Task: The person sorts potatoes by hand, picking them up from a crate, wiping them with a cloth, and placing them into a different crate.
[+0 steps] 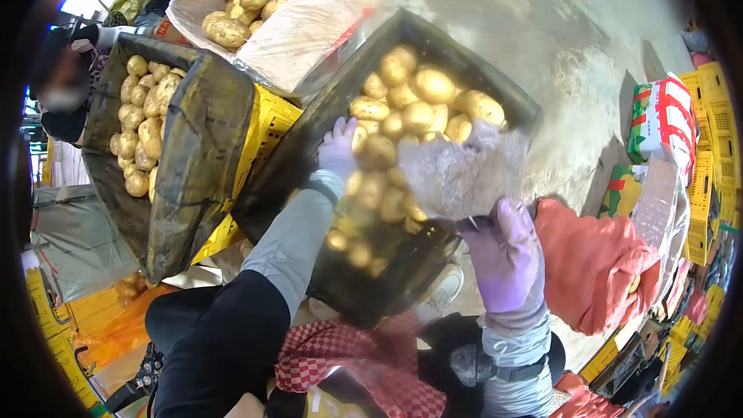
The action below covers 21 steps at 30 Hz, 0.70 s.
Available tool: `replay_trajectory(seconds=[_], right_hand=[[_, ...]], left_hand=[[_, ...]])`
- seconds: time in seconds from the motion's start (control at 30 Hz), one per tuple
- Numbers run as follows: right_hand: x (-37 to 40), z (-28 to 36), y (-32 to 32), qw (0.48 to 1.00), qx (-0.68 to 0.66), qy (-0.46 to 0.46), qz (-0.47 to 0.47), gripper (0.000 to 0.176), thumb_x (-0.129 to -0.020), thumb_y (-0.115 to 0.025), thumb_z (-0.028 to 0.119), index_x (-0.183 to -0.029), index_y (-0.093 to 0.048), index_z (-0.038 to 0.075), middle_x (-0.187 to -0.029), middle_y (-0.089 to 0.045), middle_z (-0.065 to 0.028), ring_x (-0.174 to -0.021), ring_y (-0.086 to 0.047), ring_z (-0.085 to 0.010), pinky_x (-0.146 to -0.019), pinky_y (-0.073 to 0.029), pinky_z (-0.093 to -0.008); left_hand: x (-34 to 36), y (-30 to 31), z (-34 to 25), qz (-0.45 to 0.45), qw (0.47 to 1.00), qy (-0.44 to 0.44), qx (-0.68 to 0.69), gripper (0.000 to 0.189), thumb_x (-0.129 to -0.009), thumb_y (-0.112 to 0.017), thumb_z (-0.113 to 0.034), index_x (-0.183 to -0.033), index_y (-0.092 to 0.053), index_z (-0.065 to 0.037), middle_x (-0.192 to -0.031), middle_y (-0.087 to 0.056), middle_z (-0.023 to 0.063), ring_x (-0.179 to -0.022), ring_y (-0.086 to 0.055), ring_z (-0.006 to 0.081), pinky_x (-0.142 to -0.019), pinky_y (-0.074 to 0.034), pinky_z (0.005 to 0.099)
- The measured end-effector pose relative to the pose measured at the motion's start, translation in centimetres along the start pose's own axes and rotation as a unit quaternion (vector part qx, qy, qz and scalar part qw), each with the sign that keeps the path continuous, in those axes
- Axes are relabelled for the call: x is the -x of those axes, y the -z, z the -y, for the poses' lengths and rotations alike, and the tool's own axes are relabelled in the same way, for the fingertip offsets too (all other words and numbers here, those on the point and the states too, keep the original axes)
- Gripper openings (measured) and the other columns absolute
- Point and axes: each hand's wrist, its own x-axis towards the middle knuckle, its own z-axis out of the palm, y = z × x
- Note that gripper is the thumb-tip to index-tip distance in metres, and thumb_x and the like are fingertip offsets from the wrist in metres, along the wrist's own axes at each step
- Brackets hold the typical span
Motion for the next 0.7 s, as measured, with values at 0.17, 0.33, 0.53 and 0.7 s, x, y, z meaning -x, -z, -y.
replay_trajectory(seconds=[0.17, 0.33, 0.53, 0.7], right_hand=[[-0.6, 0.9, -1.6, 0.998, 0.046, -0.030, 0.000, 0.009, -0.088, -0.065, 0.002, -0.087, -0.057, 0.002, -0.091, -0.062, -0.0052, -0.077, -0.057, -0.0129, -0.071, -0.047, -0.0288], [0.4, -0.6, -2.7, 0.878, 0.344, 0.162, 0.292, 0.024, -0.083, -0.070, 0.010, -0.106, -0.068, 0.003, -0.115, -0.063, -0.0125, -0.115, -0.056, -0.0256, -0.097, -0.043, -0.0352], [-1.7, -3.3, -3.1, 0.796, 0.460, 0.325, 0.220, 0.054, -0.070, -0.076, 0.017, -0.120, -0.062, 0.005, -0.124, -0.058, -0.0167, -0.127, -0.046, -0.0373, -0.108, -0.036, -0.0436], [0.8, -5.0, -3.1, 0.979, 0.091, 0.131, 0.127, 0.044, -0.085, -0.070, 0.015, -0.125, -0.056, 0.004, -0.120, -0.060, -0.0101, -0.112, -0.058, -0.0213, -0.096, -0.046, -0.0345]], left_hand=[[0.6, -0.2, 1.2, 0.005, 0.914, -0.011, 0.407, 0.075, -0.080, -0.075, -0.027, -0.144, -0.040, -0.012, -0.136, -0.049, 0.0149, -0.118, -0.055, 0.0330, -0.094, -0.051, 0.0438], [8.3, 4.9, -4.7, 0.156, 0.597, -0.057, 0.785, 0.067, -0.083, -0.074, -0.017, -0.139, -0.041, -0.002, -0.132, -0.053, 0.0123, -0.113, -0.058, 0.0224, -0.095, -0.050, 0.0334], [17.7, 14.6, -10.2, 0.196, 0.643, -0.229, 0.705, 0.060, -0.082, -0.072, -0.004, -0.135, -0.045, -0.004, -0.129, -0.052, 0.0112, -0.122, -0.050, 0.0196, -0.105, -0.043, 0.0342], [18.6, 14.8, -8.5, 0.271, 0.717, -0.307, 0.564, 0.080, -0.077, -0.076, -0.003, -0.144, -0.034, -0.006, -0.135, -0.047, 0.0113, -0.125, -0.047, 0.0186, -0.103, -0.043, 0.0324]])
